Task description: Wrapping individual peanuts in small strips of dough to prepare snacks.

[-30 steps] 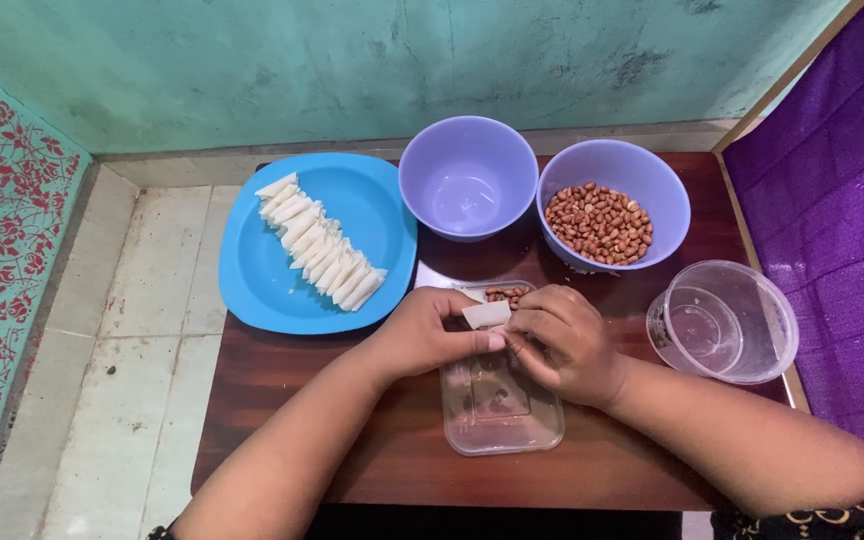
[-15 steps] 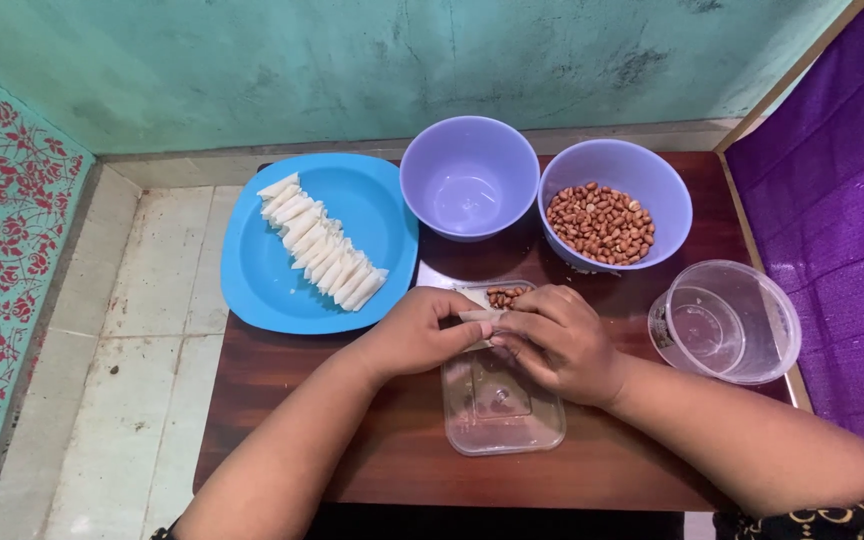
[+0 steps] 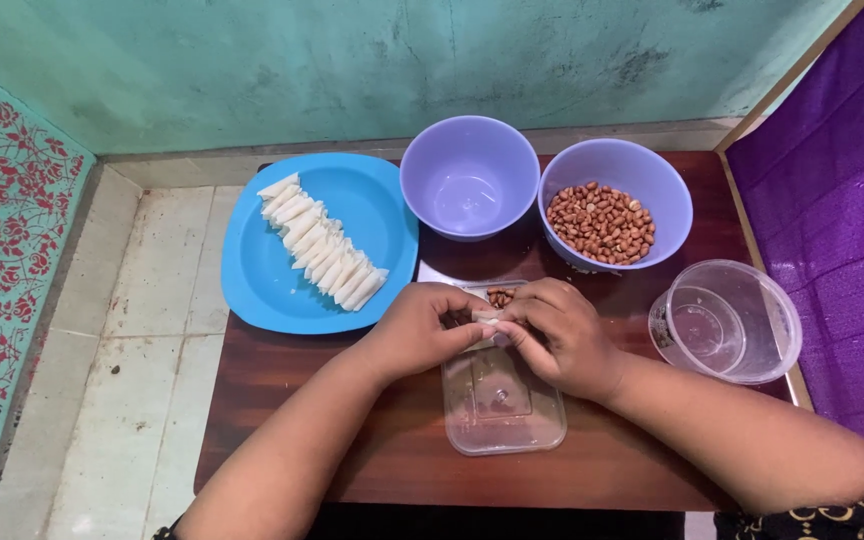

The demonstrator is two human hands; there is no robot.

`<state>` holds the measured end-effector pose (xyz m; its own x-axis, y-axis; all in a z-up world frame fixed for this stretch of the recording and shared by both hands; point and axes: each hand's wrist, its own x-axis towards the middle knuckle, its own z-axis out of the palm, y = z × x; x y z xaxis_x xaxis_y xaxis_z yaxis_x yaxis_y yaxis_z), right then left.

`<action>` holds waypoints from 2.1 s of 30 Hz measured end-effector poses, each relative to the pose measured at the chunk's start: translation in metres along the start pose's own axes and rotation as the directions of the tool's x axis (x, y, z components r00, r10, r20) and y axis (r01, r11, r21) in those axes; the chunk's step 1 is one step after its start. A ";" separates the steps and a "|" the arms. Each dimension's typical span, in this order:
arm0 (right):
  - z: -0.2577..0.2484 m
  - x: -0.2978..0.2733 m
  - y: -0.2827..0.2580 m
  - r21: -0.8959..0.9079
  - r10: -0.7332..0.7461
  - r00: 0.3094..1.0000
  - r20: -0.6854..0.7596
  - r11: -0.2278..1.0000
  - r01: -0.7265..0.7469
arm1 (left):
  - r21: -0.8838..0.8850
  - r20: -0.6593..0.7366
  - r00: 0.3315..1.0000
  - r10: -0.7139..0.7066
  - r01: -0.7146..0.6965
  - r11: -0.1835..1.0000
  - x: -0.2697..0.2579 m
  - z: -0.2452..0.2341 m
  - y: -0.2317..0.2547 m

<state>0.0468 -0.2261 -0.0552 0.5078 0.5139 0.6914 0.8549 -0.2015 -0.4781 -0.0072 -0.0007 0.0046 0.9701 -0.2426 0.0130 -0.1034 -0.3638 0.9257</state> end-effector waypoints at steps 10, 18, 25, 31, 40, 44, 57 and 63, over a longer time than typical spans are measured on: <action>-0.003 0.007 -0.009 -0.011 0.045 0.999 0.026 0.999 -0.045 | 0.009 -0.027 0.999 0.021 -0.021 1.000 -0.001 0.002 -0.004; -0.002 0.007 -0.003 0.008 0.025 0.999 0.032 1.000 -0.025 | 0.089 -0.030 0.998 0.048 -0.045 0.995 -0.001 -0.001 0.003; -0.001 0.006 -0.003 0.001 0.028 0.999 0.020 1.000 -0.028 | 0.077 -0.022 0.998 0.059 -0.057 0.995 -0.003 -0.003 0.007; 0.001 0.007 -0.008 -0.005 0.042 0.999 -0.006 0.999 -0.042 | 0.151 -0.050 0.995 0.088 -0.080 0.985 -0.001 -0.002 0.001; 0.007 0.009 -0.009 -0.060 -0.042 0.999 0.022 0.997 0.043 | 0.191 -0.079 0.989 0.128 -0.111 0.975 0.000 -0.004 -0.012; 0.009 0.010 -0.011 -0.101 -0.053 0.998 0.024 0.993 0.055 | 0.211 -0.064 0.989 0.130 -0.114 0.971 0.001 -0.007 -0.014; 0.011 0.004 -0.013 -0.123 0.052 0.998 0.023 0.991 -0.049 | 0.218 -0.016 0.994 0.105 -0.099 0.971 -0.004 -0.019 0.004; 0.016 -0.004 -0.005 -0.155 0.015 0.999 0.031 0.988 -0.010 | 0.265 0.013 0.987 0.161 -0.159 0.951 -0.002 -0.022 0.000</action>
<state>0.0385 -0.2138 -0.0641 0.5169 0.5362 0.6673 0.8560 -0.3336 -0.3950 -0.0045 0.0192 0.0129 0.9379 -0.3093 0.1573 -0.3105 -0.5457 0.7783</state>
